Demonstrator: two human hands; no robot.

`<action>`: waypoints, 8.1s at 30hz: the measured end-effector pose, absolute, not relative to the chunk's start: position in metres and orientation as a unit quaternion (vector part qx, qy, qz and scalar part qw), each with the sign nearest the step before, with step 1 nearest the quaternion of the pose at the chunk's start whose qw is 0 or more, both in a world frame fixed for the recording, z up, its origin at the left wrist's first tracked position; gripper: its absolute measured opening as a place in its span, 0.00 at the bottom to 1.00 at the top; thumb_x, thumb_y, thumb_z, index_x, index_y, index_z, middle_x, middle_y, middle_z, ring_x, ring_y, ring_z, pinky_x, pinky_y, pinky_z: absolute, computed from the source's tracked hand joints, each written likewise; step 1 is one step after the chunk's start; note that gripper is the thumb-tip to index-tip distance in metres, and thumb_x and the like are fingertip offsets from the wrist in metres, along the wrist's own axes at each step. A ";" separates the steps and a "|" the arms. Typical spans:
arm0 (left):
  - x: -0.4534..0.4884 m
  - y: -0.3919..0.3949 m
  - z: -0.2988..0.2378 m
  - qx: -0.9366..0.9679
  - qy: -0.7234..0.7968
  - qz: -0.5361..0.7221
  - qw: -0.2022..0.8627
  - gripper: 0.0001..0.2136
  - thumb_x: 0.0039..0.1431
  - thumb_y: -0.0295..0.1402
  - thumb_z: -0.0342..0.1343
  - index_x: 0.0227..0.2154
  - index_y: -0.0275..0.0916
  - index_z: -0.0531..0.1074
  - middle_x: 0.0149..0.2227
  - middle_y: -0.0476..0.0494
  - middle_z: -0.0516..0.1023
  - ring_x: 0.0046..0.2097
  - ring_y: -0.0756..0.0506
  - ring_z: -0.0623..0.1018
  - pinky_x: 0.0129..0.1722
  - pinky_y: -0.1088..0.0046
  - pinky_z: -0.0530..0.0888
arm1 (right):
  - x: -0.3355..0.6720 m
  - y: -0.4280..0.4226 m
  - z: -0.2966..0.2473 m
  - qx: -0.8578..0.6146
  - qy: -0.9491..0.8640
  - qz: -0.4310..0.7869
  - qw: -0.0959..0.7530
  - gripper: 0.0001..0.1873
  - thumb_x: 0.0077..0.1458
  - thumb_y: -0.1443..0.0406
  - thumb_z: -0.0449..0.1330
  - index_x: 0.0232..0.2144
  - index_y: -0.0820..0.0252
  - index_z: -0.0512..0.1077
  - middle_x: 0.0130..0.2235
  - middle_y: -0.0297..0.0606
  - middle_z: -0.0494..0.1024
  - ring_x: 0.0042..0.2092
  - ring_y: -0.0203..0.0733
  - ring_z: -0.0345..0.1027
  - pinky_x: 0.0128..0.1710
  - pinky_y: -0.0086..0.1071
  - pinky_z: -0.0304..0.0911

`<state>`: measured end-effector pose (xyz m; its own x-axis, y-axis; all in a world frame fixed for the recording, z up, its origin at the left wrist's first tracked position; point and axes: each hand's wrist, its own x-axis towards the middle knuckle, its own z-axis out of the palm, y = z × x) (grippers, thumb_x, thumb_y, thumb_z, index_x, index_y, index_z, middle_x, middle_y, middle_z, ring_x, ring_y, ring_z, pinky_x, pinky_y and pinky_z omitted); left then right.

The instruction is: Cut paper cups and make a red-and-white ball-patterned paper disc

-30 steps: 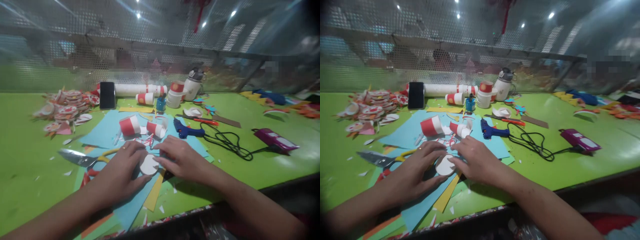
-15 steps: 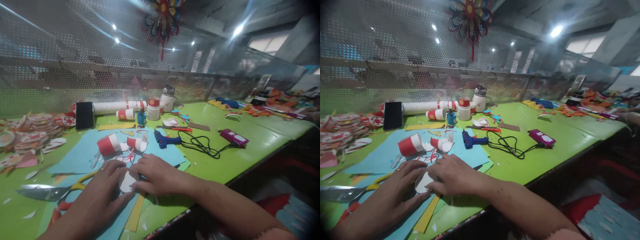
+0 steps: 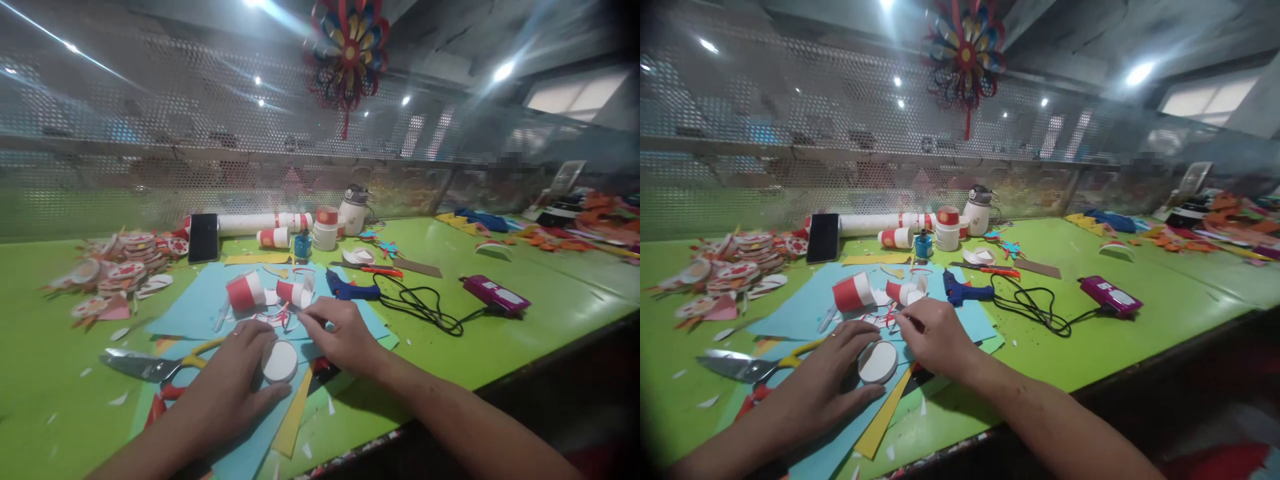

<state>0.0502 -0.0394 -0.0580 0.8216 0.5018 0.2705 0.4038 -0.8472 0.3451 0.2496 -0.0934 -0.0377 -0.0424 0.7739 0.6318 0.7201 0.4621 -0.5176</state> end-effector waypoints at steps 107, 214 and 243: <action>0.051 -0.042 -0.055 0.943 0.256 0.181 0.115 0.13 0.56 0.42 0.54 0.40 0.39 0.66 0.46 0.39 0.68 0.47 0.39 0.68 0.45 0.58 0.68 | 0.268 -0.090 -0.027 -0.589 -0.605 0.013 0.535 0.12 0.55 0.62 0.57 0.24 0.62 0.73 0.19 0.32 0.70 0.22 0.34 0.62 0.25 0.29 0.60; 0.051 0.074 -0.019 0.909 0.388 0.144 0.051 0.19 0.53 0.37 0.51 0.48 0.38 0.67 0.45 0.39 0.74 0.44 0.41 0.74 0.44 0.66 0.69 | 0.289 -0.036 -0.036 -0.633 -0.553 0.048 0.540 0.15 0.49 0.57 0.57 0.26 0.63 0.74 0.19 0.32 0.65 0.23 0.34 0.55 0.22 0.28 0.52; -0.028 0.136 -0.032 0.836 0.495 0.232 0.050 0.31 0.44 0.42 0.58 0.53 0.34 0.63 0.51 0.36 0.71 0.49 0.37 0.72 0.48 0.63 0.69 | 0.271 -0.027 -0.052 -0.627 -0.649 0.066 0.427 0.10 0.49 0.64 0.60 0.34 0.62 0.77 0.30 0.37 0.78 0.28 0.37 0.67 0.29 0.29 0.61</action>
